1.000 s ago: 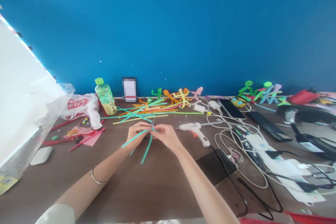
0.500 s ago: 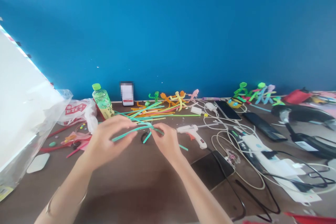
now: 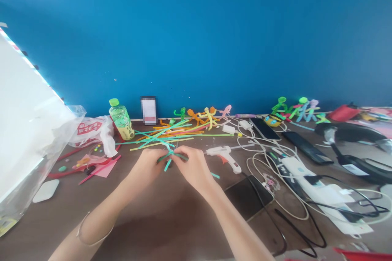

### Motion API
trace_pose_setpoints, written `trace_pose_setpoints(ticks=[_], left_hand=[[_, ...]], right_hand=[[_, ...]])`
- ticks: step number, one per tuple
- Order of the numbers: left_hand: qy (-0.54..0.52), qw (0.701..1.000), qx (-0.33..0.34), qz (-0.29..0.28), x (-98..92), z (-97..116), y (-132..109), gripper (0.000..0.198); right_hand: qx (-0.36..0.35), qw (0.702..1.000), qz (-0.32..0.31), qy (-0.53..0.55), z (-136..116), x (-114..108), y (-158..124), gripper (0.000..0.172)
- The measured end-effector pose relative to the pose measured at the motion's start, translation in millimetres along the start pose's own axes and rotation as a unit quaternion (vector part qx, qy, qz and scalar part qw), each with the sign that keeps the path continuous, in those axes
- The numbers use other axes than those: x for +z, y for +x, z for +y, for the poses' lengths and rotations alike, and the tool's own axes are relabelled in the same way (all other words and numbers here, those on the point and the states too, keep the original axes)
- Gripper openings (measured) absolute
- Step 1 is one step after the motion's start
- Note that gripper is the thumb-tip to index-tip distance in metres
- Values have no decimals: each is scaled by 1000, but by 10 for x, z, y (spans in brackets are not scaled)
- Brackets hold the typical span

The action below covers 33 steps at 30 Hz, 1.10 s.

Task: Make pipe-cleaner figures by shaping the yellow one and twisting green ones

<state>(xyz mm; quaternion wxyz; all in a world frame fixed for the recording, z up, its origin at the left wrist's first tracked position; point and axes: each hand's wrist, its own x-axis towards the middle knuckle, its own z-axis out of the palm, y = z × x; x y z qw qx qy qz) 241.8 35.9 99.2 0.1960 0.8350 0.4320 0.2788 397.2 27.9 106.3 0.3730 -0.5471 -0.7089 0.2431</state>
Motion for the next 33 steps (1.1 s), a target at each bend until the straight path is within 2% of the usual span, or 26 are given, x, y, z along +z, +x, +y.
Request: trace_pose_setpoints(ticks=[7, 11, 17, 21, 24, 27, 33], left_hand=[[-141, 988, 45, -39, -51, -13, 49, 22], [-243, 967, 32, -62, -25, -6, 35, 22], [-319, 945, -9, -78, -4, -22, 27, 27], [-409, 904, -23, -121, -69, -33, 47, 29], [-412, 901, -13, -133, -141, -25, 55, 30], [-387, 914, -5, -126, -178, -4, 58, 30], [-413, 907, -45, -62, -102, -16, 78, 25]], right_hand=[[-14, 998, -61, 0, -29, -135, 37, 21], [-30, 996, -78, -12, -13, -166, 36, 26], [-35, 994, -98, -44, -62, -252, 19, 25], [-37, 996, -74, -21, -98, -301, -1, 20], [-49, 998, -40, -19, -117, -308, -23, 17], [-99, 992, -35, -64, -140, -312, -58, 18], [-171, 971, -65, -152, -164, -326, -116, 21]])
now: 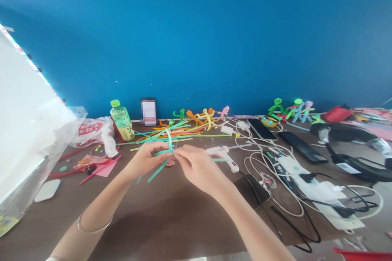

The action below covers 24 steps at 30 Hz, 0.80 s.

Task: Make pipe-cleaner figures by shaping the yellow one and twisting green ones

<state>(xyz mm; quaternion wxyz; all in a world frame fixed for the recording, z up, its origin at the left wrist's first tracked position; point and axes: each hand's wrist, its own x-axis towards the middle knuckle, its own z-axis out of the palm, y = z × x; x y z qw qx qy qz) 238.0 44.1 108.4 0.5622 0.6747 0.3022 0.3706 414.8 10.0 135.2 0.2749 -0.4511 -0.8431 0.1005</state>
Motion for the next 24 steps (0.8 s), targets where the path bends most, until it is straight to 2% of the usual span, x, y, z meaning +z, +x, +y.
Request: trace_pose_setpoints(ticks=[5, 10, 14, 19, 24], left_hand=[[0, 1000, 24, 20, 3, -31, 17, 25], [-38, 999, 8, 30, 0, -12, 6, 26], [-7, 1000, 14, 16, -12, -16, 6, 26], [21, 999, 18, 37, -27, -87, 36, 28], [-21, 998, -5, 51, -30, -136, 48, 27]], right_hand=[[-14, 1000, -6, -26, 7, -6, 0, 22], [-47, 995, 53, -70, 39, 36, -15, 21], [-87, 981, 69, -158, 42, 75, -21, 26], [-121, 965, 49, -226, 36, 78, -3, 25], [-122, 970, 12, -212, 79, 54, 11, 24]])
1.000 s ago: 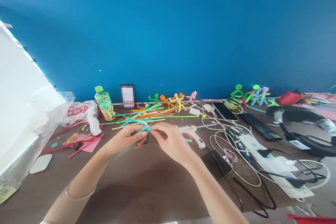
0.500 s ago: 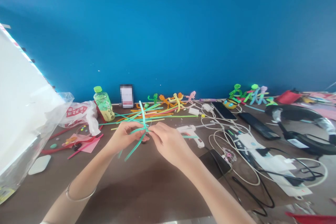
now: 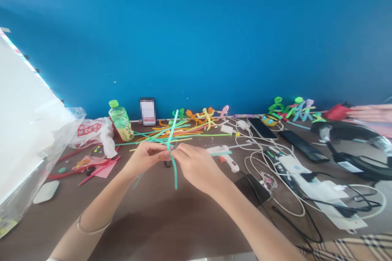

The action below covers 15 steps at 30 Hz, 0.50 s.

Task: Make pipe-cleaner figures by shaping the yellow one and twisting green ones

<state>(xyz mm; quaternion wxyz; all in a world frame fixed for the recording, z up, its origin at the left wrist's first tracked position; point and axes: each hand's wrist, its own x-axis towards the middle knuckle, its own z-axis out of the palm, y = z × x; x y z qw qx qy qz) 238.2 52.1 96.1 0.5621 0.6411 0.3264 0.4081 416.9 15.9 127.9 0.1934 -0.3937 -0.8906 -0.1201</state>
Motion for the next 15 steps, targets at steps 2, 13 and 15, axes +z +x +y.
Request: trace_pose_setpoints(ticks=[2, 13, 15], left_hand=[[-44, 998, -33, 8, 2, -11, -1, 28], [-47, 999, -4, -11, 30, 39, -25, 25], [-52, 999, 8, -10, 32, 56, -33, 24]], right_hand=[[5, 1000, -15, 14, 15, -3, 4, 23], [50, 985, 74, 145, 116, 22, 7, 17], [74, 976, 97, 182, 121, 51, 7, 15]])
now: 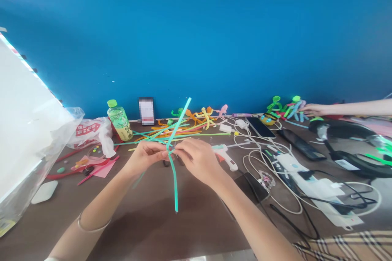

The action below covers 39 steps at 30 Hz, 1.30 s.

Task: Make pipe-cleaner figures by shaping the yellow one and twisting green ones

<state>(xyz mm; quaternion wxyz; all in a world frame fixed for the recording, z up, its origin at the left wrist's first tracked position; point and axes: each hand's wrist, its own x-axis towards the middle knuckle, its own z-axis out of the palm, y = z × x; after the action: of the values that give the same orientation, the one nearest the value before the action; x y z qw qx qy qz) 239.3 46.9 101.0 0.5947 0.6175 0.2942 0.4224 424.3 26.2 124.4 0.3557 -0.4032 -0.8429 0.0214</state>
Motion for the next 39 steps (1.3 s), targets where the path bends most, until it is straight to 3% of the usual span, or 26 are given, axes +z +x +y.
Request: trace_pose_setpoints(ticks=[6, 11, 15, 20, 23, 27, 34, 36, 39], left_hand=[[-43, 999, 9, -23, -10, 20, -9, 23], [-47, 998, 8, -44, -21, 31, -24, 21], [-62, 996, -10, -56, -12, 20, -31, 20], [-99, 992, -35, -74, 29, -27, -11, 24], [-105, 989, -49, -94, 50, -61, -3, 26], [-106, 987, -59, -108, 65, -119, -6, 24], [-125, 979, -90, -136, 133, -220, -24, 15], [-141, 978, -108, -112, 169, -256, -16, 18], [-156, 979, -124, -53, 212, -306, 12, 27]], right_hand=[[52, 992, 65, 100, -10, 95, 4, 10], [104, 973, 34, 205, -40, 97, 42, 12], [154, 943, 21, 293, -1, 206, 14, 13], [185, 895, 72, 400, 111, 452, -132, 8], [189, 887, 90, 411, 126, 494, -207, 8], [195, 883, 68, 421, 111, 416, -242, 13], [194, 902, 30, 384, 137, 337, -302, 14], [199, 906, 52, 370, 149, 381, -349, 14], [214, 926, 133, 282, 151, 456, -420, 10]])
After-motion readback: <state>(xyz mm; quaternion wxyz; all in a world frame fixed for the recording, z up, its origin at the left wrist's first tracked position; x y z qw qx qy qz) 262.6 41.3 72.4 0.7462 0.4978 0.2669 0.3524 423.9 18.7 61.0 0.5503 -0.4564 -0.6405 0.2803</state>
